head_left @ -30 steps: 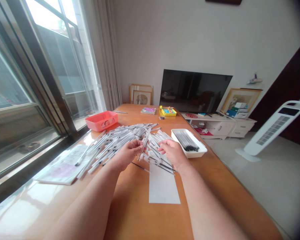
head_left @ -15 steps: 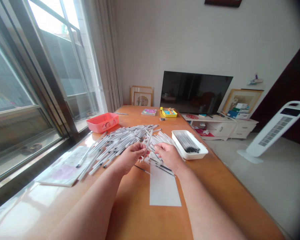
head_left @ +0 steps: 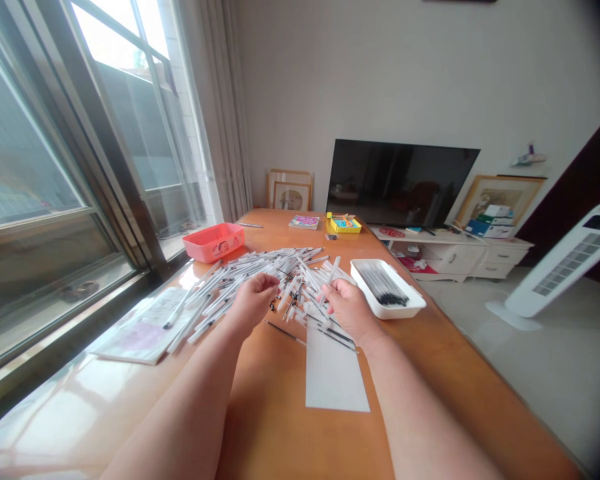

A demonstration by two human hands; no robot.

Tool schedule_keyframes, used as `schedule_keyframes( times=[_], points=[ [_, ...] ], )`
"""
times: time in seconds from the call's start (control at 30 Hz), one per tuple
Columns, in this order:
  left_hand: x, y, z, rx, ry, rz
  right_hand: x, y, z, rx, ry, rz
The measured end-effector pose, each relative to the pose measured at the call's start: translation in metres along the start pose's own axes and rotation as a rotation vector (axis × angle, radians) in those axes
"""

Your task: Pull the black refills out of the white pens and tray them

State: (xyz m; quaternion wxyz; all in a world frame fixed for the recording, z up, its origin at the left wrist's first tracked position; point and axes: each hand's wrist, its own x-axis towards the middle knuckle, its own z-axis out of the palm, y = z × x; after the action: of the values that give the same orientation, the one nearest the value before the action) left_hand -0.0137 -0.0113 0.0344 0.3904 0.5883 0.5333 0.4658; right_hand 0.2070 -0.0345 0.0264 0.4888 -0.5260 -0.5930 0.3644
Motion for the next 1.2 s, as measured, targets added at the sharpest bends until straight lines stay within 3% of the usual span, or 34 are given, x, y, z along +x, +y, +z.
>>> schedule_keyframes(
  times=[0.13, 0.33, 0.5, 0.7, 0.83, 0.93, 1.07, 1.2],
  points=[
    [0.013, -0.023, -0.017, 0.338, 0.147, 0.033, 0.001, 0.005, -0.003, -0.159, 0.01, -0.068],
    [0.019, -0.045, -0.018, 0.545, 0.008, 0.133, 0.0, 0.006, -0.003, -0.211, -0.035, -0.145],
    [0.021, -0.048, -0.015, 0.758, -0.061, 0.181, -0.001, 0.005, -0.003, -0.215, -0.041, -0.18],
    [0.017, -0.043, -0.013, 0.831, -0.088, 0.233, -0.002, 0.003, -0.002, -0.186, -0.08, -0.174],
    [0.012, -0.035, -0.009, 0.671, -0.045, 0.202, -0.003, 0.004, 0.0, -0.172, -0.095, -0.201],
    [0.009, -0.025, -0.006, 0.397, 0.01, 0.113, -0.003, 0.004, 0.003, -0.137, -0.091, -0.176],
    [0.008, -0.012, -0.005, -0.1, -0.045, -0.027, -0.006, 0.0, 0.005, -0.093, -0.13, -0.144],
    [0.01, -0.01, -0.008, -0.395, -0.084, -0.064, -0.01, -0.002, 0.005, -0.14, -0.264, -0.185]
  ],
)
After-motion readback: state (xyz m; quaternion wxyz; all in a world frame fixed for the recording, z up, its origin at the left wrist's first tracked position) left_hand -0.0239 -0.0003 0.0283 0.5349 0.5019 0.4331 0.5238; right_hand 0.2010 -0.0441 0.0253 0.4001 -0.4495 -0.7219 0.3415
